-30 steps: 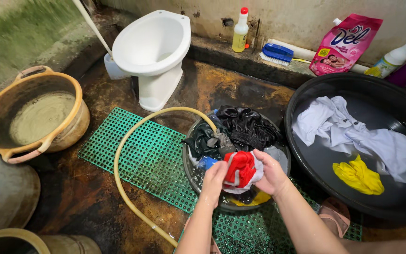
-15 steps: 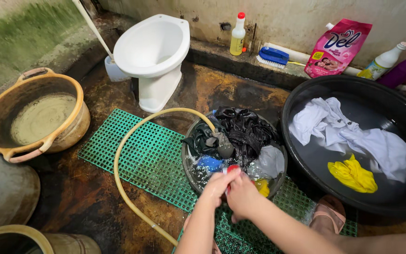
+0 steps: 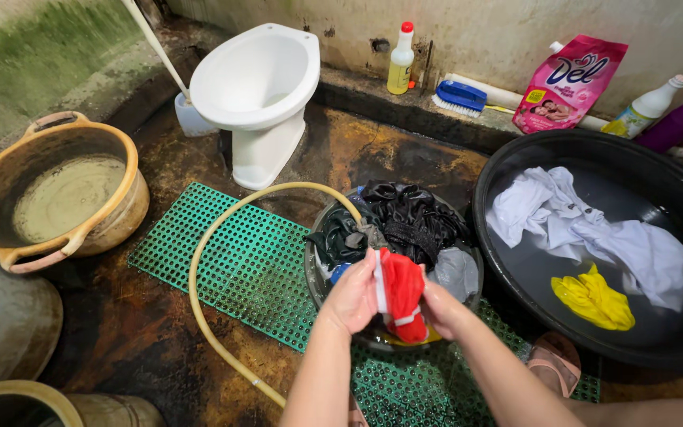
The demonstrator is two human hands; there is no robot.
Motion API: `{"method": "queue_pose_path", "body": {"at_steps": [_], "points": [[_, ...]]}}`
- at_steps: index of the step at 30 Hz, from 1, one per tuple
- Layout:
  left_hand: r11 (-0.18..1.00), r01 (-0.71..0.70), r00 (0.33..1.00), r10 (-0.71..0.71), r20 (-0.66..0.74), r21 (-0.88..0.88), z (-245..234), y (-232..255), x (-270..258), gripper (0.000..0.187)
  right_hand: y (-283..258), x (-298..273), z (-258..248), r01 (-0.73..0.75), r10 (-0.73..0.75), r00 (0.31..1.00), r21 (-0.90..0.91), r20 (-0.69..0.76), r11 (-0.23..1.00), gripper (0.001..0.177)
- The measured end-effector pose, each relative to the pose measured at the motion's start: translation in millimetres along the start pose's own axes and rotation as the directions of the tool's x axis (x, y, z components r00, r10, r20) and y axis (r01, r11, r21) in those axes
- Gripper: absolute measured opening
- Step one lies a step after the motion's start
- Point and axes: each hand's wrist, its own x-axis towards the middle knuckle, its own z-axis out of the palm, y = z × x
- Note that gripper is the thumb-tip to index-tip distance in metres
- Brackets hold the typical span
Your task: The person hand washes multiple pieces of clothing in a small basin, scrubbing and rinsing each item before transferring it to a larger basin of water.
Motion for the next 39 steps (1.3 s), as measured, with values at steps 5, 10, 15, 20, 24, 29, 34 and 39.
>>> {"method": "queue_pose_path", "body": {"at_steps": [5, 10, 15, 20, 24, 29, 34, 39], "points": [[0.925, 0.011, 0.969, 0.084, -0.232, 0.381, -67, 20, -2, 0.038, -18, -3, -44, 0.160, -0.192, 0.966, -0.181, -0.175, 0.970, 0.042], [0.881, 0.113, 0.812, 0.185, -0.553, 0.460, -130, -18, 22, 0.043, 2, 30, -85, 0.236, -0.396, 0.897, -0.543, -0.197, 0.806, 0.035], [0.686, 0.339, 0.778, 0.180, -0.601, 0.644, -143, -80, 45, 0.038, 76, 86, -63, 0.061, -0.449, 0.891, -0.962, -0.068, 0.267, 0.036], [0.615, 0.388, 0.801, 0.142, -0.581, 0.686, -126, -101, 55, 0.058, 91, 102, -59, -0.105, -0.320, 0.931, -0.969, -0.174, 0.223, 0.028], [0.988, 0.131, 0.795, -0.058, -0.604, 0.077, -123, -97, 47, 0.039, 62, 86, -43, 0.004, -0.552, 0.775, -0.872, -0.307, 0.489, 0.022], [0.993, 0.096, 0.815, -0.114, -0.568, -0.062, -118, -103, 34, 0.032, 65, 37, 56, 0.456, -0.759, 0.650, -0.814, 0.030, 0.359, 0.016], [0.997, -0.066, 0.911, 0.040, -0.411, -0.050, -87, -99, 46, 0.029, 31, 29, 76, 0.406, -0.735, 0.655, -0.902, 0.175, 0.147, 0.020], [0.977, 0.120, 0.805, 0.007, -0.593, 0.175, -100, -91, 55, 0.027, -2, 76, -39, -0.192, -0.645, 0.737, -0.977, -0.203, 0.089, 0.030]]}}
